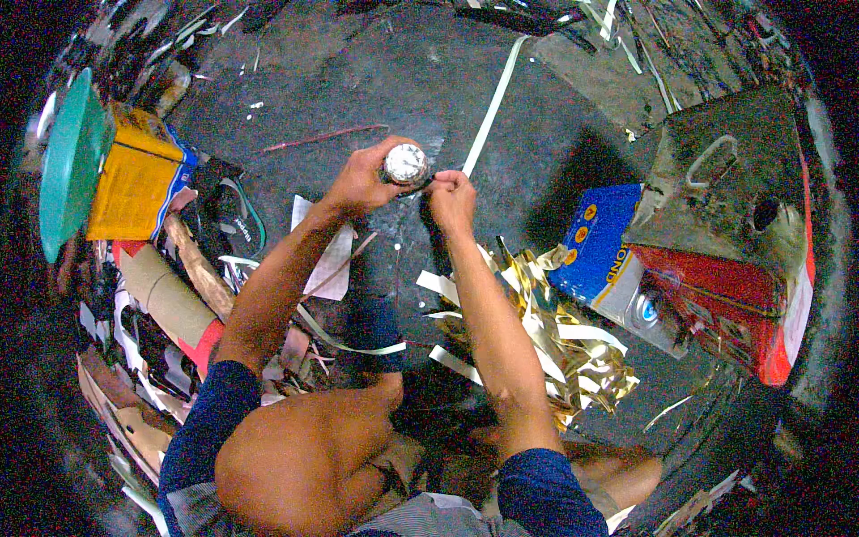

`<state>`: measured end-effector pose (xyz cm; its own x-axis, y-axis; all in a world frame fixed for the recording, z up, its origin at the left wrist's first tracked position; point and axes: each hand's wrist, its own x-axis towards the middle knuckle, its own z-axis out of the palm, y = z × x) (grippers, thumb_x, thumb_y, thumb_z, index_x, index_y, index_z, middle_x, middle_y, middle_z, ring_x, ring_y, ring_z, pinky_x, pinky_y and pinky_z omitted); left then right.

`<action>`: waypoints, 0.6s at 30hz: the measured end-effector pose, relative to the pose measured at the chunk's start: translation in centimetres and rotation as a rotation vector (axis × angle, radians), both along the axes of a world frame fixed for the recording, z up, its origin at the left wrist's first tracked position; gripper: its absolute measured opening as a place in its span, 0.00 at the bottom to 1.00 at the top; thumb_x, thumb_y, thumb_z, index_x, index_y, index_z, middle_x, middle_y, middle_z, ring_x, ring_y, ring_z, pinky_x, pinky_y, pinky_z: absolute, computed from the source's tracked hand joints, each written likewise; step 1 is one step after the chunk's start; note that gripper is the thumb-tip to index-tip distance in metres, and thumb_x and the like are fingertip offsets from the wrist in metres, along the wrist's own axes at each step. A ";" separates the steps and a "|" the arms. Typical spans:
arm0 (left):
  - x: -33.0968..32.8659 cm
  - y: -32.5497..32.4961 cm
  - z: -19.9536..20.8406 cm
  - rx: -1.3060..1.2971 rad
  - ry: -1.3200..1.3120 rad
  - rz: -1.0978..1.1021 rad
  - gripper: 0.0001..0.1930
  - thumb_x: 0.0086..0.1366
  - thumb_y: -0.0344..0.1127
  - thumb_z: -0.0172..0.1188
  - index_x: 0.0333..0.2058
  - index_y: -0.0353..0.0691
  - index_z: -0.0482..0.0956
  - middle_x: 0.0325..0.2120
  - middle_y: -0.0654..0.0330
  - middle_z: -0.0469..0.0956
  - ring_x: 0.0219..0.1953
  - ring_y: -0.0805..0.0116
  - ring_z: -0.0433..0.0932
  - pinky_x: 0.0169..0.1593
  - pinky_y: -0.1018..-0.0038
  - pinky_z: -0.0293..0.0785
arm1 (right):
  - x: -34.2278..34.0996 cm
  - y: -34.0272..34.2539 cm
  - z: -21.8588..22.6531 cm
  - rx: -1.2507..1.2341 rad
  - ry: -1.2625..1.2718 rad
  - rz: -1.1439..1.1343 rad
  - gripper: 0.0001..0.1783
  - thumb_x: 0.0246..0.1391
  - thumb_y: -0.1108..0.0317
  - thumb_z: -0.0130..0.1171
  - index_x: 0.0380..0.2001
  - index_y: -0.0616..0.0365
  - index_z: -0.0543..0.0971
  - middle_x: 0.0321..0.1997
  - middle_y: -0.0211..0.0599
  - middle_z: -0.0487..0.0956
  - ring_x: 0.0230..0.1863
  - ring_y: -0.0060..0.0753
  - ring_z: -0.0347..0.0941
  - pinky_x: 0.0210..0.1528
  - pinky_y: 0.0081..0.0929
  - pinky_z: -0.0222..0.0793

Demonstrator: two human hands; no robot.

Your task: The person sits on the floor and wraps a red cardboard box with white and gold ribbons. They measure, cut, and tie the ribbons around the box, then handle small rolls of ribbon and a small container of white powder.

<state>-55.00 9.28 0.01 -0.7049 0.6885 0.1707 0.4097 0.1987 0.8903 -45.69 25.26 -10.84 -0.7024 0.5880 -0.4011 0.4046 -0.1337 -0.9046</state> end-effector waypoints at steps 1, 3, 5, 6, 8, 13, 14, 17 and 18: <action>0.0 0.1 0.1 0.001 0.001 -0.001 0.25 0.54 0.31 0.75 0.51 0.43 0.77 0.40 0.49 0.84 0.45 0.53 0.85 0.46 0.65 0.79 | -0.1 -0.1 0.0 -0.010 0.039 -0.022 0.14 0.48 0.77 0.63 0.40 0.60 0.77 0.30 0.37 0.83 0.33 0.27 0.78 0.37 0.26 0.72; 0.0 0.0 0.0 0.006 0.004 0.003 0.25 0.54 0.30 0.75 0.51 0.42 0.77 0.40 0.50 0.84 0.45 0.54 0.85 0.46 0.65 0.79 | -0.2 -0.4 0.9 -0.030 0.104 -0.038 0.13 0.48 0.79 0.62 0.39 0.59 0.76 0.29 0.35 0.83 0.31 0.24 0.77 0.34 0.25 0.70; 0.0 0.0 0.0 0.003 0.003 0.003 0.25 0.53 0.29 0.75 0.50 0.42 0.77 0.40 0.50 0.84 0.45 0.54 0.85 0.46 0.66 0.78 | -0.1 -0.3 2.5 -0.052 0.154 -0.035 0.13 0.48 0.81 0.61 0.38 0.58 0.75 0.27 0.34 0.82 0.28 0.23 0.76 0.32 0.24 0.69; -0.2 0.2 0.2 0.005 0.009 0.000 0.25 0.53 0.29 0.75 0.50 0.42 0.78 0.40 0.50 0.84 0.45 0.54 0.85 0.46 0.66 0.78 | -0.4 -0.2 3.2 -0.080 0.168 -0.055 0.14 0.48 0.82 0.61 0.39 0.58 0.75 0.27 0.33 0.81 0.27 0.24 0.76 0.31 0.24 0.69; -0.5 0.5 0.6 0.034 0.002 -0.021 0.25 0.53 0.28 0.75 0.50 0.41 0.78 0.41 0.50 0.84 0.45 0.53 0.85 0.47 0.66 0.79 | -0.5 0.3 5.0 -0.133 0.194 -0.097 0.17 0.49 0.83 0.62 0.41 0.57 0.73 0.26 0.32 0.80 0.25 0.25 0.75 0.30 0.24 0.68; -0.6 0.2 -0.4 0.000 0.015 -0.010 0.26 0.53 0.30 0.75 0.51 0.42 0.77 0.42 0.51 0.85 0.46 0.55 0.85 0.49 0.65 0.79 | 1.5 2.3 14.5 -0.279 0.174 -0.149 0.24 0.47 0.81 0.69 0.45 0.56 0.69 0.28 0.35 0.80 0.27 0.28 0.76 0.30 0.27 0.70; -0.5 0.3 -0.2 -0.013 0.016 -0.001 0.26 0.53 0.30 0.75 0.51 0.41 0.77 0.42 0.51 0.84 0.46 0.54 0.85 0.49 0.65 0.79 | 2.0 3.0 16.4 -0.259 0.219 -0.138 0.24 0.47 0.80 0.70 0.44 0.56 0.69 0.28 0.35 0.80 0.26 0.28 0.76 0.30 0.27 0.70; -0.4 0.3 0.0 -0.017 0.022 0.003 0.25 0.54 0.29 0.74 0.50 0.40 0.77 0.41 0.51 0.84 0.46 0.53 0.85 0.49 0.64 0.78 | 3.2 4.2 24.1 -0.250 0.361 -0.127 0.19 0.50 0.82 0.68 0.40 0.53 0.73 0.28 0.33 0.79 0.27 0.25 0.75 0.28 0.22 0.68; -0.4 0.4 0.0 -0.010 0.025 -0.004 0.25 0.54 0.30 0.74 0.50 0.40 0.77 0.41 0.51 0.84 0.46 0.53 0.85 0.49 0.64 0.78 | 3.9 5.1 26.1 -0.251 0.430 -0.058 0.16 0.51 0.82 0.67 0.39 0.53 0.74 0.30 0.33 0.80 0.28 0.25 0.75 0.28 0.20 0.68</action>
<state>-55.42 9.65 0.06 -0.6981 0.6927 0.1811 0.4322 0.2060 0.8779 -41.76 30.40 15.28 -0.8045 0.5531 -0.2164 -0.0127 -0.3802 -0.9248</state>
